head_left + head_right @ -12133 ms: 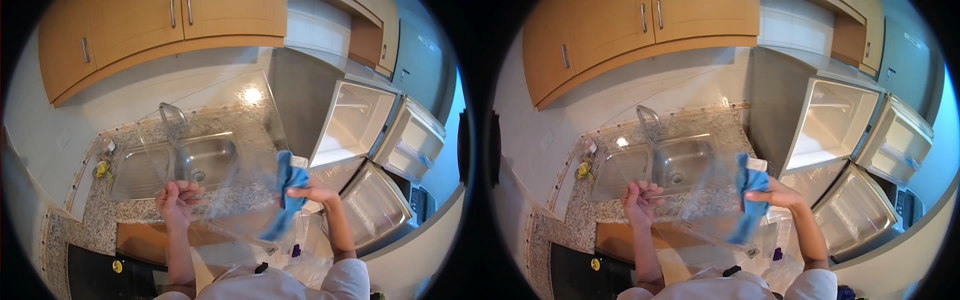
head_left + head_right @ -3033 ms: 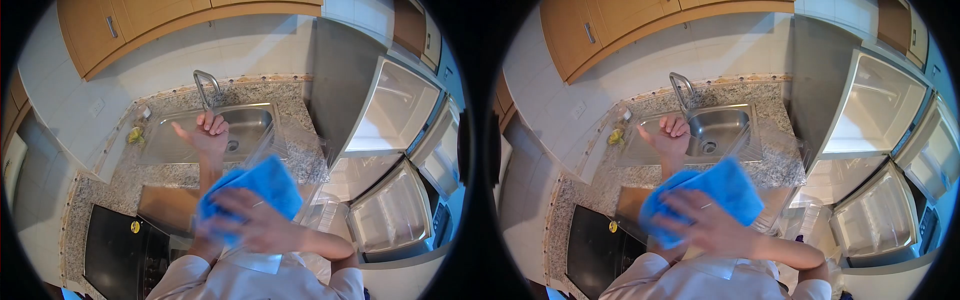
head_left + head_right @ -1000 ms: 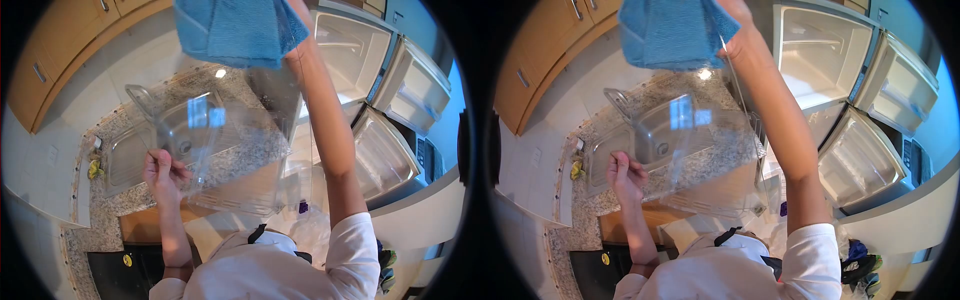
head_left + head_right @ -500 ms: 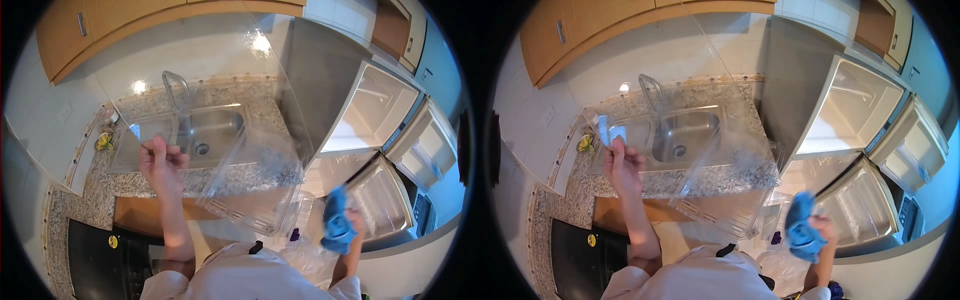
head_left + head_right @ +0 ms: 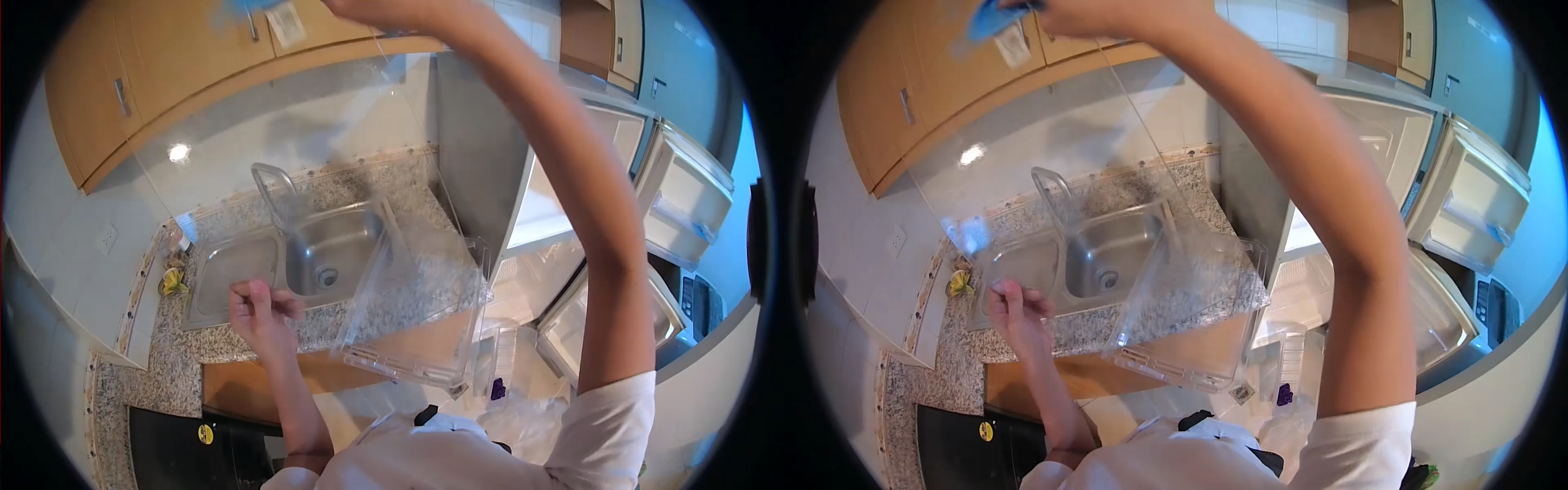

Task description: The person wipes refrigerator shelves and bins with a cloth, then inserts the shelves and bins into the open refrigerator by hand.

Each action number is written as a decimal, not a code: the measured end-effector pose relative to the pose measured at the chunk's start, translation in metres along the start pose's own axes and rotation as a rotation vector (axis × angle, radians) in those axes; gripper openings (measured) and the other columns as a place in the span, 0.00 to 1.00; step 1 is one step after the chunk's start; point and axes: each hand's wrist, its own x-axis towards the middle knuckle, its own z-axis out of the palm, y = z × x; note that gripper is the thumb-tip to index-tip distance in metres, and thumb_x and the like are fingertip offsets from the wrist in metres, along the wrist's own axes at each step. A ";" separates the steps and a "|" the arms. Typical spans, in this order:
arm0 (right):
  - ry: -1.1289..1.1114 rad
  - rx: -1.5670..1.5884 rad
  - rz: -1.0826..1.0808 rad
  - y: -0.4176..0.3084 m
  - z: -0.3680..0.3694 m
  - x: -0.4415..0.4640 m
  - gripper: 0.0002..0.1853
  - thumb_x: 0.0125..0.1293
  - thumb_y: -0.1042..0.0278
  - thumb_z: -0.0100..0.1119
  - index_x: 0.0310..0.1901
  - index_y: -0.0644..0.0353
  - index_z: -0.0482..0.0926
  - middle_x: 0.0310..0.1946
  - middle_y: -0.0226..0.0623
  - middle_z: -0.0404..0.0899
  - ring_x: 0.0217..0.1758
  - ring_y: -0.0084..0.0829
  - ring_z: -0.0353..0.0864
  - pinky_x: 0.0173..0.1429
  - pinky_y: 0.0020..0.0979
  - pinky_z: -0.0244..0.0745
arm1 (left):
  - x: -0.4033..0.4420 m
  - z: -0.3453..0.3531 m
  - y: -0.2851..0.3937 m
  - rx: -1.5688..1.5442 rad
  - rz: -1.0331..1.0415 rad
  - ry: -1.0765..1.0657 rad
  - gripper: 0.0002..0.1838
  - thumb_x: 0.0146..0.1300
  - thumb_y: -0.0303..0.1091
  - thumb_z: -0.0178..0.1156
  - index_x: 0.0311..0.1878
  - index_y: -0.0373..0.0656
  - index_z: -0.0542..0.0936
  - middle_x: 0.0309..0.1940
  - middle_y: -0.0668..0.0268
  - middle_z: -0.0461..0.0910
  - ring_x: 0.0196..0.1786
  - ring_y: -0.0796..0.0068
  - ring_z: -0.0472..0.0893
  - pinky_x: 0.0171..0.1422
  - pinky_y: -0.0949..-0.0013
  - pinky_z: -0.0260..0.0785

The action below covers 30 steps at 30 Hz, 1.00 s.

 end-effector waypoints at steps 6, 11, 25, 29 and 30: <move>-0.262 0.098 -0.110 -0.094 0.056 -0.176 0.23 0.44 0.79 0.53 0.48 0.62 0.74 0.56 0.40 0.68 0.56 0.41 0.68 0.55 0.42 0.66 | 0.006 -0.026 0.007 -0.018 -0.012 0.097 0.10 0.62 0.37 0.56 0.31 0.45 0.67 0.16 0.68 0.71 0.13 0.79 0.71 0.13 0.77 0.62; -0.537 0.873 0.529 -0.130 0.037 -0.265 0.24 0.38 0.84 0.52 0.42 0.56 0.76 0.44 0.38 0.73 0.51 0.35 0.71 0.56 0.35 0.67 | 0.022 -0.048 0.007 -0.032 0.016 0.101 0.10 0.62 0.35 0.56 0.31 0.43 0.67 0.15 0.65 0.73 0.12 0.77 0.71 0.13 0.77 0.62; 0.016 2.120 0.857 -0.003 0.063 -0.017 0.18 0.67 0.62 0.44 0.51 0.66 0.68 0.45 0.46 0.76 0.43 0.39 0.79 0.47 0.38 0.79 | -0.020 -0.049 -0.006 -0.090 -0.232 -0.214 0.10 0.62 0.36 0.55 0.31 0.44 0.66 0.14 0.64 0.72 0.12 0.74 0.73 0.13 0.76 0.65; -0.565 1.811 0.726 -0.074 0.131 -0.100 0.21 0.66 0.58 0.45 0.55 0.65 0.69 0.53 0.43 0.71 0.57 0.33 0.69 0.62 0.37 0.62 | -0.017 -0.056 0.005 -0.148 -0.238 -0.219 0.13 0.60 0.37 0.58 0.30 0.41 0.66 0.15 0.63 0.74 0.15 0.74 0.75 0.15 0.77 0.67; -0.807 1.581 0.733 -0.107 0.137 -0.127 0.21 0.66 0.59 0.45 0.55 0.65 0.69 0.54 0.41 0.71 0.58 0.28 0.67 0.64 0.34 0.60 | -0.014 -0.056 0.015 -0.138 -0.252 -0.197 0.13 0.60 0.37 0.58 0.30 0.41 0.66 0.15 0.62 0.74 0.14 0.74 0.75 0.15 0.77 0.67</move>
